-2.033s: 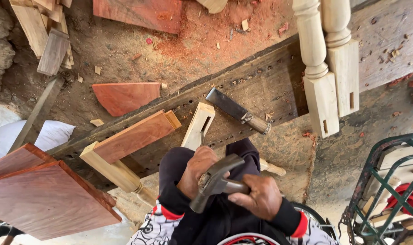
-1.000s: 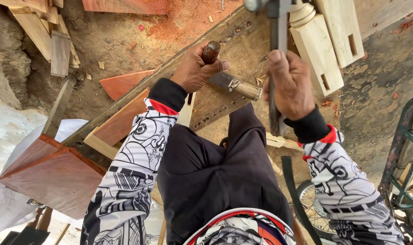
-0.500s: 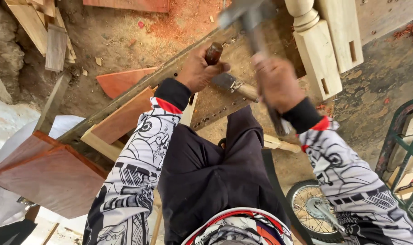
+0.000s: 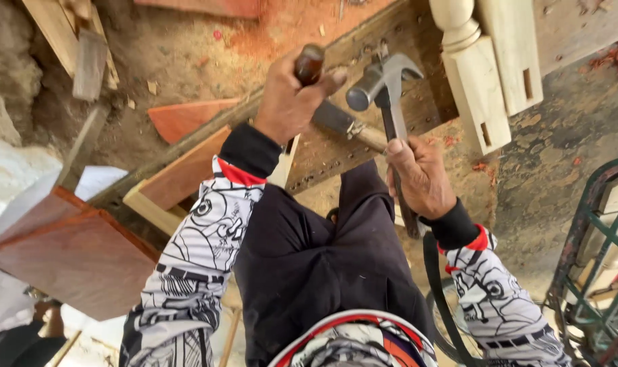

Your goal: The person assembles a wooden furniture component by inserting a dowel into a mortise and tapping it with a hammer. They then use a chisel to adjust the fit and a try square to check alignment.

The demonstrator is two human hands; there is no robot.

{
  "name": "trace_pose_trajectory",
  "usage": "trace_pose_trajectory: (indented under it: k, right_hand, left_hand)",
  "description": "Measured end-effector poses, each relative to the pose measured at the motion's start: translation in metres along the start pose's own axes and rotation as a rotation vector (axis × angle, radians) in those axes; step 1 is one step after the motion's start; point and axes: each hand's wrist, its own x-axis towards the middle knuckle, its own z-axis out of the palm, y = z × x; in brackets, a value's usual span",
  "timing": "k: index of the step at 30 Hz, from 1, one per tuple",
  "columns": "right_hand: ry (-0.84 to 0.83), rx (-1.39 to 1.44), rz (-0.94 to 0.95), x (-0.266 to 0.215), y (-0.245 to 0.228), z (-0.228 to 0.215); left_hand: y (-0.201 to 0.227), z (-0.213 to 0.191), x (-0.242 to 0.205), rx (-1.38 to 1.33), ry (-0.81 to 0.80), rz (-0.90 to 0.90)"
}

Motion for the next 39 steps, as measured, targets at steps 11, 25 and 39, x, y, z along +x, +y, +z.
trace_pose_trajectory:
  k: [11, 25, 39]
  right_hand:
    - [-0.061, -0.012, 0.024, -0.001, -0.02, 0.017]
    - [-0.041, -0.337, 0.072, 0.068, -0.062, 0.027]
    - [-0.07, -0.319, -0.144, 0.061, -0.109, 0.008]
  left_hand:
    - [-0.041, 0.011, 0.0, -0.191, 0.0, 0.197]
    - [-0.056, 0.028, 0.021, -0.264, 0.038, 0.156]
    - [-0.054, 0.034, 0.01, -0.273, 0.067, 0.12]
